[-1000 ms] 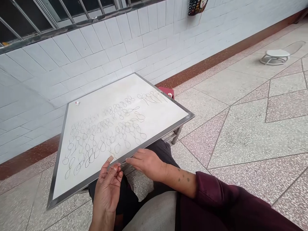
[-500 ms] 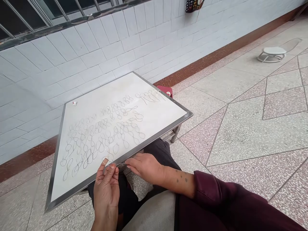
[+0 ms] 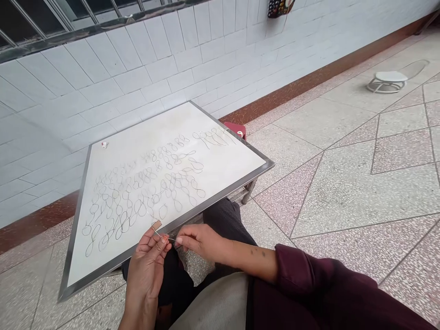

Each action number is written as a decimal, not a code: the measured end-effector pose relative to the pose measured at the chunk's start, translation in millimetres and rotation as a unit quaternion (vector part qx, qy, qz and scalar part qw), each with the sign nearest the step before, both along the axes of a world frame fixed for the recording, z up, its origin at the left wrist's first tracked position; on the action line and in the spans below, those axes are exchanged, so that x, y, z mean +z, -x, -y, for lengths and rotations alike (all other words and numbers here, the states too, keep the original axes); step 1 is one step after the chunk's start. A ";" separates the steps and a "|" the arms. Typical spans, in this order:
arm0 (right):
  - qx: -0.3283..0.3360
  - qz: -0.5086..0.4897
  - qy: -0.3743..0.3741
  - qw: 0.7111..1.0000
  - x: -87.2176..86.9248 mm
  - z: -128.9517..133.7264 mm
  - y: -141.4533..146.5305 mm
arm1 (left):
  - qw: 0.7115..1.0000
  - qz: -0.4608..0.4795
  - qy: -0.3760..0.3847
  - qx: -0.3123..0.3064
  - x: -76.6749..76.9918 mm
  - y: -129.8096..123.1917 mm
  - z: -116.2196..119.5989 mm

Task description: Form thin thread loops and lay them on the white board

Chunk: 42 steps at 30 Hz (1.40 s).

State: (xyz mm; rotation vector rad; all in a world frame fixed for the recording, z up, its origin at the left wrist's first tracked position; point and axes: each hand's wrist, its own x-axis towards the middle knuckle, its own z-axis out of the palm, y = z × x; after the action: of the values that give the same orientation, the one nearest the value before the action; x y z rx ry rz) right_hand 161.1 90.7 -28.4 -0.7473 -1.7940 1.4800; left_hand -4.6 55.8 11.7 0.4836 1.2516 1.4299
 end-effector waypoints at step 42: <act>-0.164 0.197 -0.428 0.867 -21.3 10.5 11.6 | 0.992 -0.086 -0.014 0.089 -10.0 -29.0 -4.8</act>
State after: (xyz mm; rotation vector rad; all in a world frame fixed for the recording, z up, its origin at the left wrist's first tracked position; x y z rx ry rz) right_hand 149.5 80.2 -49.6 -0.8374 -2.2043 0.2182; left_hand 24.4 60.7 1.7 0.5346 1.4439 1.5829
